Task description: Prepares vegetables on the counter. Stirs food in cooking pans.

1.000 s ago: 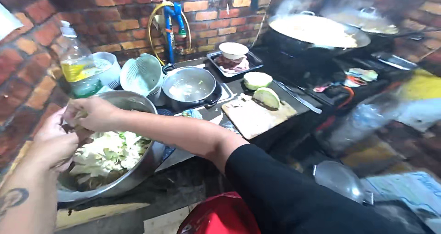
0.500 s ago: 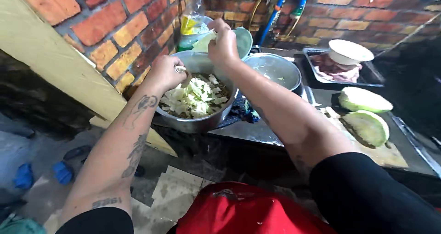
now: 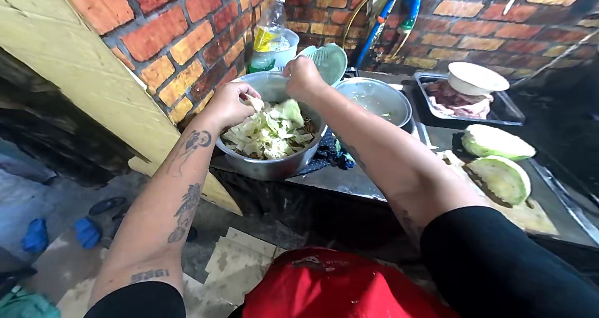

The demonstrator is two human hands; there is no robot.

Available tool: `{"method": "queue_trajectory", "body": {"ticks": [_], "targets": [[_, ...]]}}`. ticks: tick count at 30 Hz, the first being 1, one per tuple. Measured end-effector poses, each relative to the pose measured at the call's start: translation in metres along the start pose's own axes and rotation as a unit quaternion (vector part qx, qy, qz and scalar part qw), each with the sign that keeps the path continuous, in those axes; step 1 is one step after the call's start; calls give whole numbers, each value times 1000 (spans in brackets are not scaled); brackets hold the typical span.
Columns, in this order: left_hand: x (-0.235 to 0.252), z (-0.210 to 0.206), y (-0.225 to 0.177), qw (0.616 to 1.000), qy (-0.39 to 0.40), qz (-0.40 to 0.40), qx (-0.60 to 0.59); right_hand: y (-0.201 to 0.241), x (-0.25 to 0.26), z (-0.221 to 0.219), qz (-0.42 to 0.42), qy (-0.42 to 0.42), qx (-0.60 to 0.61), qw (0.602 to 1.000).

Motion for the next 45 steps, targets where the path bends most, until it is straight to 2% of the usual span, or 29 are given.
{"method": "queue_trajectory", "body": {"ticks": [3,5,7,9,10,11,14,15,18,19,21,23,27,29,30,33,35,37,39,43,45], "targets": [[-2,-1,-2,998,1,-2,67,2,-4,1,3,-69,-14,998],[-6,-3,-7,995,-28,7,91,6,-9,-1,34,-85,20,996],[-7,-8,-9,993,-43,3,109,8,-15,-8,59,2,2,998],[-2,-17,-13,989,-4,-21,148,6,-20,-16,86,170,-59,980],[2,-23,-13,986,20,-34,161,6,-24,-20,96,214,-67,970],[6,-28,-12,984,18,-42,172,5,-30,-23,92,200,-37,975],[12,-39,-14,984,-26,-23,176,3,-47,-23,62,46,93,993],[13,-41,-16,984,-29,-19,174,0,-52,-20,72,50,104,991],[18,-50,-15,986,-5,-20,166,-22,-70,-6,137,170,164,962],[20,-54,-14,986,-11,-22,165,-33,-77,-2,151,170,205,952],[15,-60,-19,987,-51,-20,154,-61,-93,13,162,114,269,942],[3,-68,-15,980,-133,-47,140,-100,-113,33,164,63,295,939],[-41,-111,-28,938,-320,-120,63,-218,-169,78,106,-26,279,954],[-64,-145,-28,907,-376,-180,65,-290,-204,105,40,-78,246,965],[-73,-167,-41,899,-385,-197,66,-328,-226,120,-4,-106,228,968],[-97,-237,-106,930,-333,-149,40,-418,-303,160,-168,-167,157,959],[-90,-282,-124,966,-245,-78,10,-462,-348,170,-252,-186,137,940],[-74,-318,-138,986,-159,-51,3,-484,-385,173,-306,-211,165,913],[-56,-347,-154,992,-106,-62,23,-490,-410,169,-321,-232,187,899],[-17,-380,-180,990,-43,-93,94,-494,-432,152,-271,-231,237,904],[-1,-388,-190,987,12,-79,142,-494,-437,144,-246,-230,255,906]]}}
Point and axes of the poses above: each hand's wrist, its own x-axis towards the middle knuckle, its own z-axis out of the back of the hand, y = z × x, the point moved 1 cm from there along x, towards the middle knuckle, and after that the axes turned 2 degrees about x, right-handed, at the moved point
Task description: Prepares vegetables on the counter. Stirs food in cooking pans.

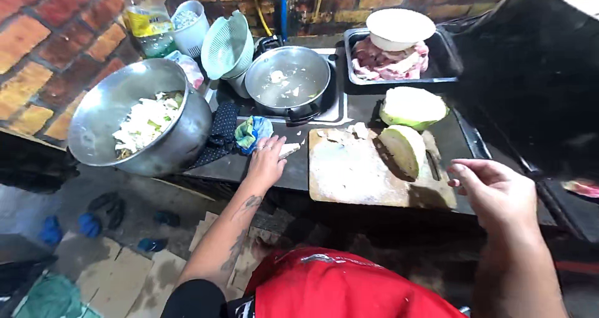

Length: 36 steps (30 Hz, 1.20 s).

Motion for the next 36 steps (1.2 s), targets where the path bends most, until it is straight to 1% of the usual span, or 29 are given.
{"method": "queue_trajectory", "body": {"ticks": [1,5,7,9,11,12,14,16,17,19,21,22,24,26,28,30,31,32,33,36], "targets": [[7,-1,-3,999,27,11,14,-2,-2,-1,11,4,8,1000],[23,2,-14,997,55,46,1,-4,-11,-6,47,25,60,997],[23,8,-23,997,40,58,-43,0,-16,-13,52,50,101,992],[20,11,-38,995,2,45,-89,8,-18,-28,63,86,114,988],[16,7,-57,993,-20,8,-114,15,-14,-52,75,115,85,987],[15,1,-67,993,-19,-14,-119,19,-8,-66,83,123,61,987],[14,-12,-83,992,13,-49,-113,27,6,-92,103,138,2,985],[12,-19,-92,991,51,-61,-105,38,18,-111,128,148,-57,979],[9,-19,-92,991,57,-61,-104,44,22,-117,140,150,-75,976],[2,-11,-86,991,41,-52,-113,51,23,-122,146,160,-89,972],[-8,0,-74,988,33,-29,-146,51,16,-123,145,165,-95,971],[-13,5,-66,986,46,-11,-160,50,12,-122,139,167,-100,971],[-22,8,-48,980,73,24,-185,46,3,-120,127,160,-103,974],[-26,5,-33,979,66,44,-189,40,-8,-113,118,121,-104,980],[-21,1,-29,980,54,35,-187,35,-17,-98,120,28,-88,988],[-11,-4,-33,982,45,-12,-183,29,-24,-81,96,-69,-61,991],[-6,-9,-36,981,40,-40,-185,28,-27,-77,80,-102,-50,990],[-1,-14,-39,980,43,-61,-183,31,-31,-76,71,-108,-48,990],[4,-18,-43,980,51,-73,-180,36,-35,-80,73,-89,-51,992],[12,-22,-55,977,83,-93,-172,52,-41,-116,113,33,-114,986]]}}
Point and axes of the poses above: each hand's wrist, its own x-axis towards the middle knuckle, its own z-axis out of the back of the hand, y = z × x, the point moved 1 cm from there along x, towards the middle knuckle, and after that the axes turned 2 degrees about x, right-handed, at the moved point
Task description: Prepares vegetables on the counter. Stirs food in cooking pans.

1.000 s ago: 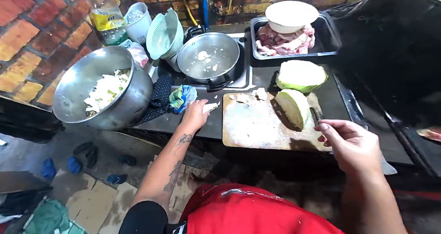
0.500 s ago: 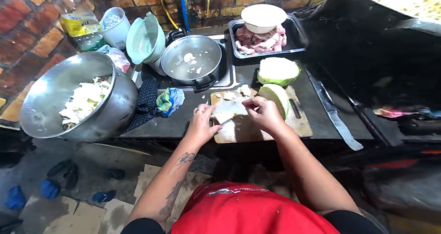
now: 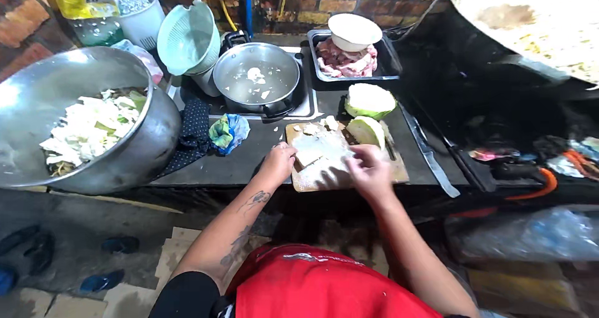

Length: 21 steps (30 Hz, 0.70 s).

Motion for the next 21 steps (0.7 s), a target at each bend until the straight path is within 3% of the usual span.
{"method": "queue_trajectory", "body": {"ticks": [3,6,8,12,16,21], "targets": [[7,-4,-7,996,27,-81,23,11,7,-49,53,92,-65,992],[21,-2,-11,979,78,-155,104,2,8,-77,80,71,-110,988],[36,2,-11,972,86,-158,154,-5,7,-78,81,58,-125,987],[73,9,-9,986,-8,-98,133,-13,8,-65,56,85,-99,990],[99,-15,-2,997,-22,-77,19,-21,0,-47,115,-39,-8,993],[130,-46,-12,996,39,-70,35,-23,-19,5,104,-134,105,980]]}}
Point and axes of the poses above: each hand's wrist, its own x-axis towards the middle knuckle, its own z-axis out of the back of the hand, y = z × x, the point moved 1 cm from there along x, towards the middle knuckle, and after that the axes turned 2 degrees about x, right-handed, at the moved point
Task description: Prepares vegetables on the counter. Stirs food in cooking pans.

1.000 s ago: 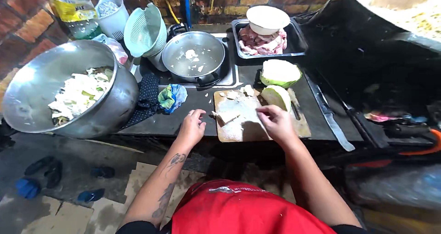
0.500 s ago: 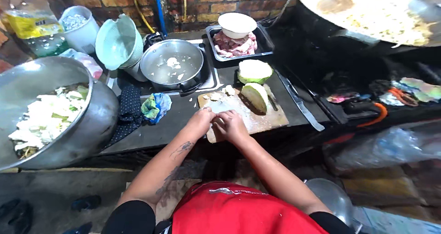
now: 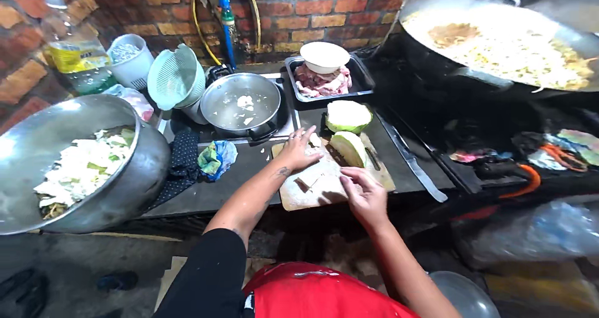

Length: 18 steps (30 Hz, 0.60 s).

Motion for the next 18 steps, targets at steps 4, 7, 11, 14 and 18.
{"method": "queue_trajectory", "body": {"ticks": [4,7,11,14,18], "targets": [[34,-10,-9,994,43,-91,44,-1,-15,45,-30,-55,-12,998],[47,-19,-13,988,18,-136,70,-8,-34,75,-54,-80,-56,994],[50,-13,-12,987,-10,-95,127,-18,-60,110,-88,-115,-99,984],[48,-2,-13,989,7,-47,141,-24,-74,130,-120,-159,-90,976],[53,5,-14,991,37,7,127,-26,-81,145,-137,-205,-82,966]]}}
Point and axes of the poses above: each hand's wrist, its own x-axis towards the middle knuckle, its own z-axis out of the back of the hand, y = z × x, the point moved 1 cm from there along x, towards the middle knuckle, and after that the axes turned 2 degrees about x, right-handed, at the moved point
